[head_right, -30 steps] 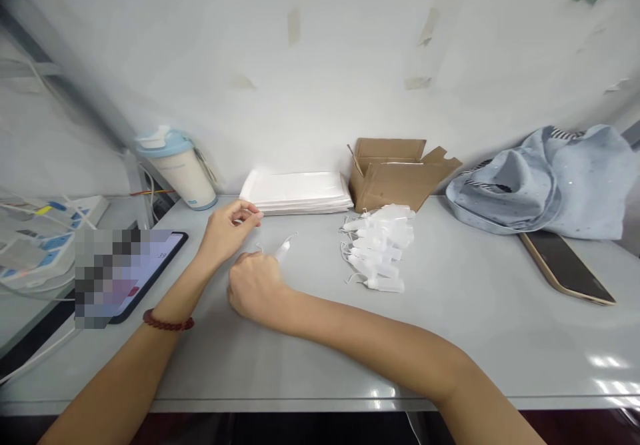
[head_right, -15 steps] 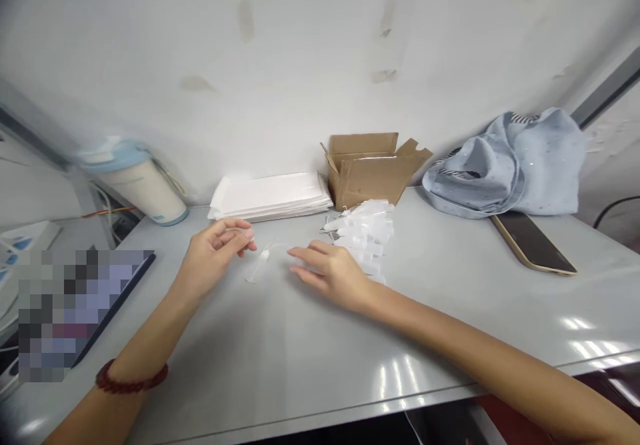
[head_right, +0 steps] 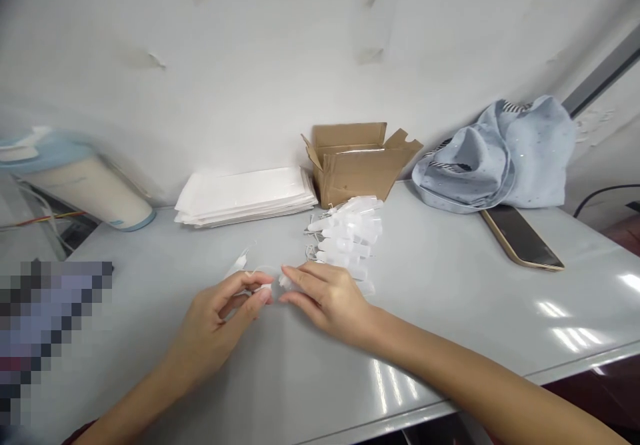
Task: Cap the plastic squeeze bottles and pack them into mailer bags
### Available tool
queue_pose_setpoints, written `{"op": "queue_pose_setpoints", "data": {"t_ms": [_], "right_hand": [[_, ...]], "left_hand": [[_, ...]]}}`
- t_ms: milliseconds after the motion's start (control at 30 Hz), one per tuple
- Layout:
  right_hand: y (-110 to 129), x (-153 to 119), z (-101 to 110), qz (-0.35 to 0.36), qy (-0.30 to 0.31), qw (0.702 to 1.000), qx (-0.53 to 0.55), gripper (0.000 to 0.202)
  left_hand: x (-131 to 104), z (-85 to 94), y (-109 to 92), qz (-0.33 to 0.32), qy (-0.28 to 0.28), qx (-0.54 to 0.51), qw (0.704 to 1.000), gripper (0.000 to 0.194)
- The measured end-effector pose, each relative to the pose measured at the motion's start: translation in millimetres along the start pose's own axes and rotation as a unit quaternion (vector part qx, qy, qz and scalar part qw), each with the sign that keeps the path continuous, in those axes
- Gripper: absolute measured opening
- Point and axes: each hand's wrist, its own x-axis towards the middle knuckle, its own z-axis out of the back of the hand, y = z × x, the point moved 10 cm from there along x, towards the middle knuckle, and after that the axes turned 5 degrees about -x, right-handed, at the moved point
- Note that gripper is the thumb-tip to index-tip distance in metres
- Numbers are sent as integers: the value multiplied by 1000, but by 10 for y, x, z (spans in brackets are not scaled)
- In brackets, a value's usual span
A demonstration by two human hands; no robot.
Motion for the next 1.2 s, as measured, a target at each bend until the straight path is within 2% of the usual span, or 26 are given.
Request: {"op": "queue_pose_setpoints", "data": {"t_ms": [333, 533, 800, 967, 1200], "right_hand": [[44, -55, -109, -2, 48, 999, 2, 19], [39, -59, -67, -32, 37, 999, 15, 16], [53, -63, -92, -30, 45, 998, 27, 12], [37, -68, -93, -45, 47, 998, 25, 14], [97, -20, 9, -29, 17, 999, 12, 22]], "left_hand": [[-1, -85, -14, -9, 16, -29, 999, 22], [-11, -97, -43, -27, 18, -19, 999, 23], [2, -81, -66, -2, 31, -100, 994, 17], [13, -88, 21, 39, 28, -146, 988, 16], [27, -98, 27, 44, 39, -126, 990, 16]]}}
